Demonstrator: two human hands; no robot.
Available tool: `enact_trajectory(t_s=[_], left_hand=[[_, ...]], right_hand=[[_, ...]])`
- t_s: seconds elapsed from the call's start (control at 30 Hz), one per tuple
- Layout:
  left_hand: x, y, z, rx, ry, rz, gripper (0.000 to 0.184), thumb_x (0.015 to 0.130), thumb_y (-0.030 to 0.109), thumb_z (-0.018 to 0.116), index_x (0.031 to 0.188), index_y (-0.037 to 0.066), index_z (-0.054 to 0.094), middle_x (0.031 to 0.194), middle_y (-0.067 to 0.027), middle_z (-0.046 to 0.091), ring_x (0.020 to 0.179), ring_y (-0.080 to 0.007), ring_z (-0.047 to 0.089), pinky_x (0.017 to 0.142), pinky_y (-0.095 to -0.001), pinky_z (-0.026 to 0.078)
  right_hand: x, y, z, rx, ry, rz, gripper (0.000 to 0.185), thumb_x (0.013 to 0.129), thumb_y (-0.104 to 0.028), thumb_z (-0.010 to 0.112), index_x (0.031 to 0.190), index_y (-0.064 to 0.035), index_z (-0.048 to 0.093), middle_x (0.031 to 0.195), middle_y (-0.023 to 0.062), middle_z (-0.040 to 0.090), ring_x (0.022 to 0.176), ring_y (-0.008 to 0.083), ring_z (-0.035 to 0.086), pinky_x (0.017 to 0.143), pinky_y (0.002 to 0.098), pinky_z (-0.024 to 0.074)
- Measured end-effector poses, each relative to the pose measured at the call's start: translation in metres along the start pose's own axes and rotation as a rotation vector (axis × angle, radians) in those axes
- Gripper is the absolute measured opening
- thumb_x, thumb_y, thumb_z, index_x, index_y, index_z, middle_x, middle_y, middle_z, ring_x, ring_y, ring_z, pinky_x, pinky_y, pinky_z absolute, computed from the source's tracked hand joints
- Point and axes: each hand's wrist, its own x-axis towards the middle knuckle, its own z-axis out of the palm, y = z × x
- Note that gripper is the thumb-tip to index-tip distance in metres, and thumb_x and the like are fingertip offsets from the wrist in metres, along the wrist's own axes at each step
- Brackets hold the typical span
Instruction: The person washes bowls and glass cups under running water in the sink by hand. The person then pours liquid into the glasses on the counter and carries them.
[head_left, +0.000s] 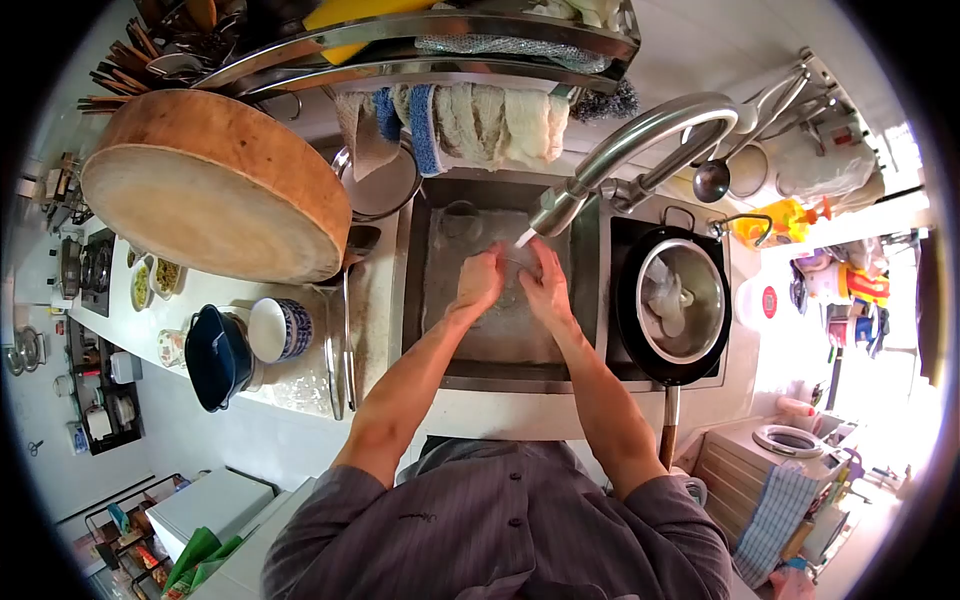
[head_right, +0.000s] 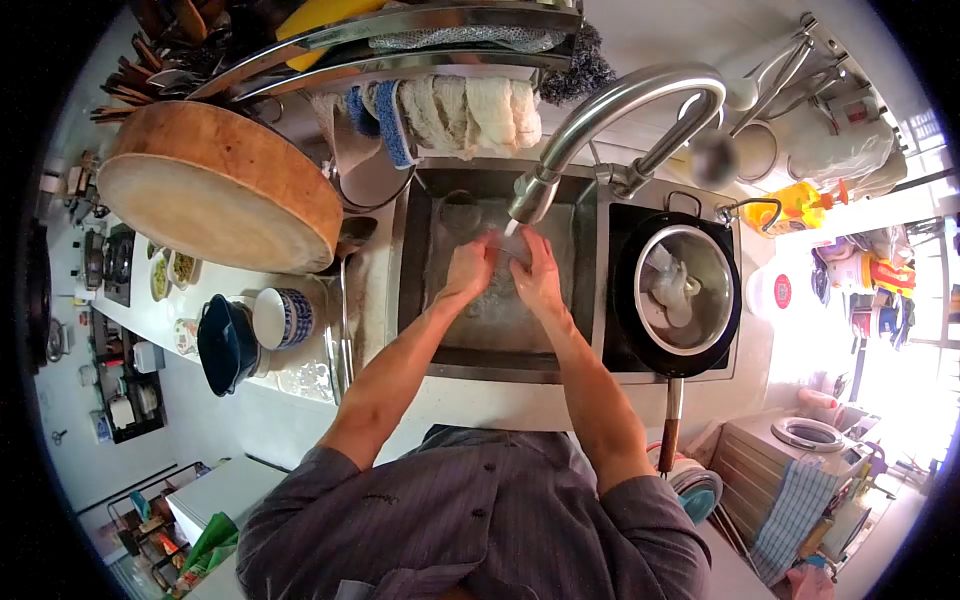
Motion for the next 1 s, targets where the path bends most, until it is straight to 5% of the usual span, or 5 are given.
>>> enact_trajectory(t_s=[0.17,0.3,0.37,0.9,1.0], left_hand=[[0.006,0.001,0.002,0.155,0.344,0.326,0.031,0.087,0.002,0.05,0.115,0.003,0.062,0.1,-0.0226,0.067,0.091,-0.0425,0.065,0.076,-0.0492,0.054],[0.017,-0.001,-0.001,-0.003,0.386,0.318,0.037,0.088,0.008,0.056,0.124,0.005,0.062,0.114,-0.0175,0.067,0.098,-0.0321,0.067,0.084,-0.04,0.053],[0.015,0.007,-0.006,-0.357,0.222,0.001,0.041,0.084,0.005,0.056,0.125,0.004,0.06,0.112,-0.0183,0.067,0.102,-0.0366,0.064,0.088,-0.0428,0.052],[-0.011,-0.015,-0.024,-0.042,0.1,0.163,0.039,0.088,0.032,0.07,0.112,0.002,0.063,0.101,-0.0145,0.068,0.084,-0.024,0.069,0.075,-0.0366,0.055],[-0.006,-0.012,-0.036,-0.123,-0.284,-0.079,0.038,0.091,0.036,0.066,0.107,0.002,0.063,0.094,-0.0101,0.068,0.081,-0.0203,0.067,0.074,-0.0335,0.054]], right_hand=[[0.021,-0.016,0.001,0.115,-0.021,0.623,0.05,0.091,-0.006,0.056,0.138,-0.0069,0.04,0.111,0.0149,0.064,0.1,0.0302,0.065,0.081,0.0364,0.0538],[0.028,0.03,0.015,0.508,0.029,0.393,0.046,0.096,-0.004,0.05,0.14,-0.0102,0.039,0.113,0.01,0.064,0.093,0.0265,0.068,0.072,0.0355,0.0565],[0.031,0.026,0.014,0.784,0.011,0.521,0.042,0.097,-0.006,0.052,0.136,-0.0124,0.04,0.113,0.0088,0.062,0.085,0.0221,0.069,0.066,0.0351,0.0578],[0.023,0.021,0.003,0.894,-0.087,0.938,0.025,0.093,-0.022,0.057,0.109,-0.0023,0.061,0.091,0.0124,0.067,0.067,0.0226,0.064,0.054,0.0334,0.0524],[0.035,0.01,-0.005,0.706,-0.152,0.903,0.028,0.092,-0.022,0.056,0.107,0.0008,0.06,0.082,0.0119,0.067,0.057,0.0191,0.062,0.046,0.0305,0.0484]])
